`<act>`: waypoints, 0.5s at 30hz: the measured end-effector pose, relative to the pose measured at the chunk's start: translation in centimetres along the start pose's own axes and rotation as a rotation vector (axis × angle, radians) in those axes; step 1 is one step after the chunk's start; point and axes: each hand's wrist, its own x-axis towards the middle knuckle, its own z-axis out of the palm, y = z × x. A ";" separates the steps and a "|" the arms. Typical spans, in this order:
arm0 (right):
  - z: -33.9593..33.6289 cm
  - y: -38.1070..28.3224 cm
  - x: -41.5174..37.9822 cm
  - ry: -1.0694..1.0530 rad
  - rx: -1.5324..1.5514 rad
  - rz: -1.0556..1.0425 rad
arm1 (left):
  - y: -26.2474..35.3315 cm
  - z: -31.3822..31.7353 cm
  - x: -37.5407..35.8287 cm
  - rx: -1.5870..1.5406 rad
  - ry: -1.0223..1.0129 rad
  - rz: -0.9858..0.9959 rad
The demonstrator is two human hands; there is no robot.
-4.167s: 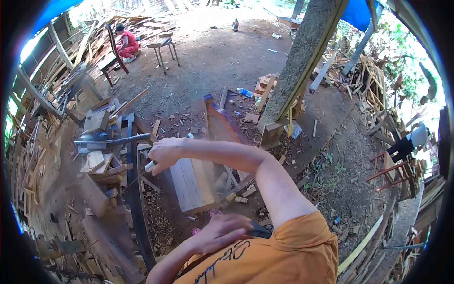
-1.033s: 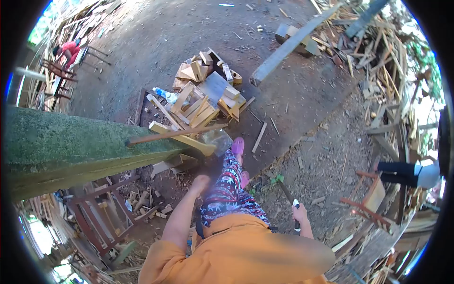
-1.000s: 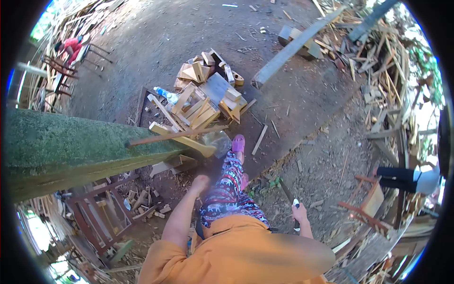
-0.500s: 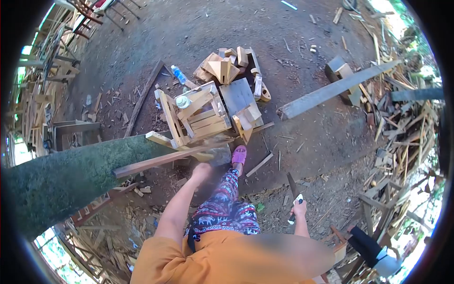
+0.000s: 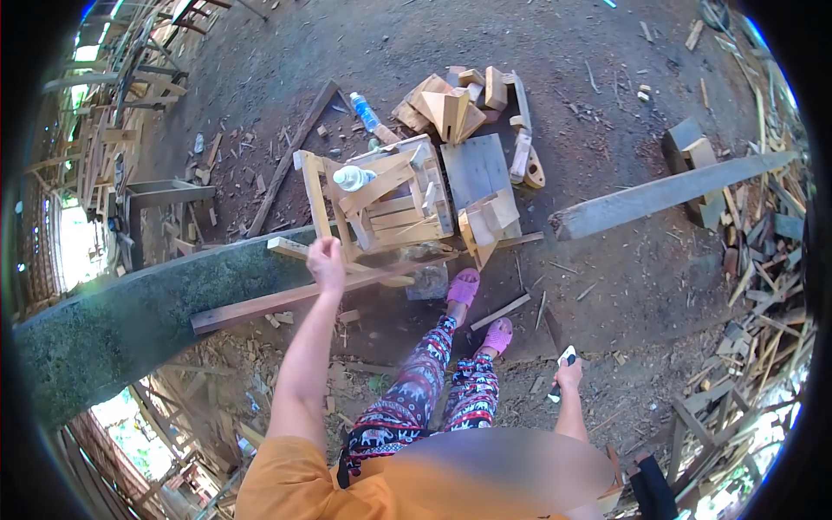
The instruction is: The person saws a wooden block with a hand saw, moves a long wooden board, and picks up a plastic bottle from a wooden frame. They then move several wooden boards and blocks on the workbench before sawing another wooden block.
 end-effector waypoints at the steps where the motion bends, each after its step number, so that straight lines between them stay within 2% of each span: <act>1: 0.3 -0.1 0.6 -0.014 -0.006 -0.003 | -1.0 0.0 1.5 0.013 0.009 -0.004; 3: 0.6 -0.1 1.1 -0.024 0.001 -0.001 | -3.0 0.2 4.4 0.161 0.177 0.051; 4: 0.5 -0.3 1.1 -0.027 0.016 0.017 | -4.1 0.4 5.7 0.173 0.175 0.049; 6: -0.1 -0.5 0.9 -0.035 -0.027 -0.004 | -6.0 0.8 7.8 0.232 -0.015 -0.076; 7: -0.3 -0.4 1.0 -0.035 -0.064 -0.036 | -6.6 1.0 8.8 0.236 -0.022 -0.085; 9: -0.7 -0.3 1.1 -0.017 -0.076 -0.049 | -7.6 1.5 10.2 -0.010 -0.374 -0.243; 10: -0.8 -0.1 1.4 -0.009 -0.094 -0.056 | -7.3 1.4 10.4 0.024 -0.416 -0.259; 11: -0.8 0.0 1.7 -0.001 -0.111 -0.064 | -2.5 0.0 9.4 0.175 -0.409 -0.330; 13: -1.3 -0.8 1.6 -0.034 -0.114 -0.022 | -5.4 0.7 11.4 0.214 -0.491 -0.412; 14: -1.4 -0.8 1.7 -0.037 -0.112 -0.030 | -6.4 0.9 12.2 0.361 -0.501 -0.326; 15: -1.4 -0.7 1.7 -0.040 -0.110 -0.039 | -5.5 0.6 12.0 0.365 -0.506 -0.331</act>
